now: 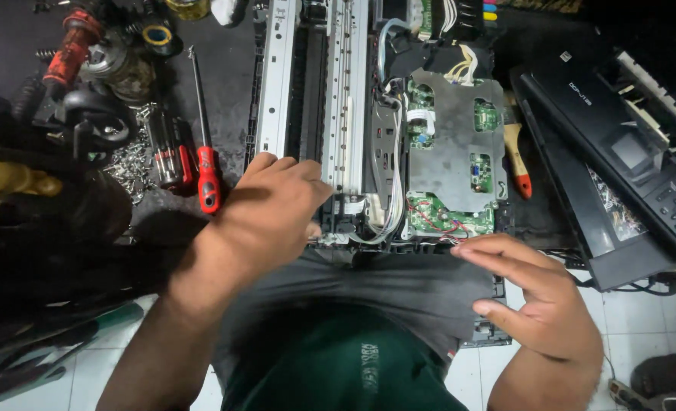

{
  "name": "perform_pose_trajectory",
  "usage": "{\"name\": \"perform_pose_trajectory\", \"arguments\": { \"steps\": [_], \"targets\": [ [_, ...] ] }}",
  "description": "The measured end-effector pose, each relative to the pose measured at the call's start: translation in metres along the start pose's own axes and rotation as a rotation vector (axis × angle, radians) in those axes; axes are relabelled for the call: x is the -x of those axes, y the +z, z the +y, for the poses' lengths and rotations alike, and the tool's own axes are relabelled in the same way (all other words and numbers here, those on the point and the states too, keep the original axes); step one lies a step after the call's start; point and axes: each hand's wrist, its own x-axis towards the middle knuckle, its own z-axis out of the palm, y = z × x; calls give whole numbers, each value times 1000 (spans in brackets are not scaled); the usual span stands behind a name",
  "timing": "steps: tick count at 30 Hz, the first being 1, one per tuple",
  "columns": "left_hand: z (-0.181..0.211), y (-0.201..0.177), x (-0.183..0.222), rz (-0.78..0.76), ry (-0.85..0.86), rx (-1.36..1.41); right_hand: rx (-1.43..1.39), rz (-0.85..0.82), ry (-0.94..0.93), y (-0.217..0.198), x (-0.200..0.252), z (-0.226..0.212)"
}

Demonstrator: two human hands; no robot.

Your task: Disassembling and repairing the internal components of an inkjet printer using a screwdriver and manual manipulation.

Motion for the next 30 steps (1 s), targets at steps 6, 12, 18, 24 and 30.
{"name": "perform_pose_trajectory", "arguments": {
  "steps": [6,12,18,24,30],
  "targets": [
    [2,19,-3,313,72,-202,-61,39,-57,2,-6,-1],
    [14,2,2,254,4,-348,16,87,-118,10,-29,-11],
    [12,9,5,347,-25,-200,450,211,-151,53,-71,-29],
    [9,16,54,683,66,-183,765,62,61,86,-86,-23],
    [1,22,104,839,127,145,718,42,107,90,-82,-24]
  ]
}}
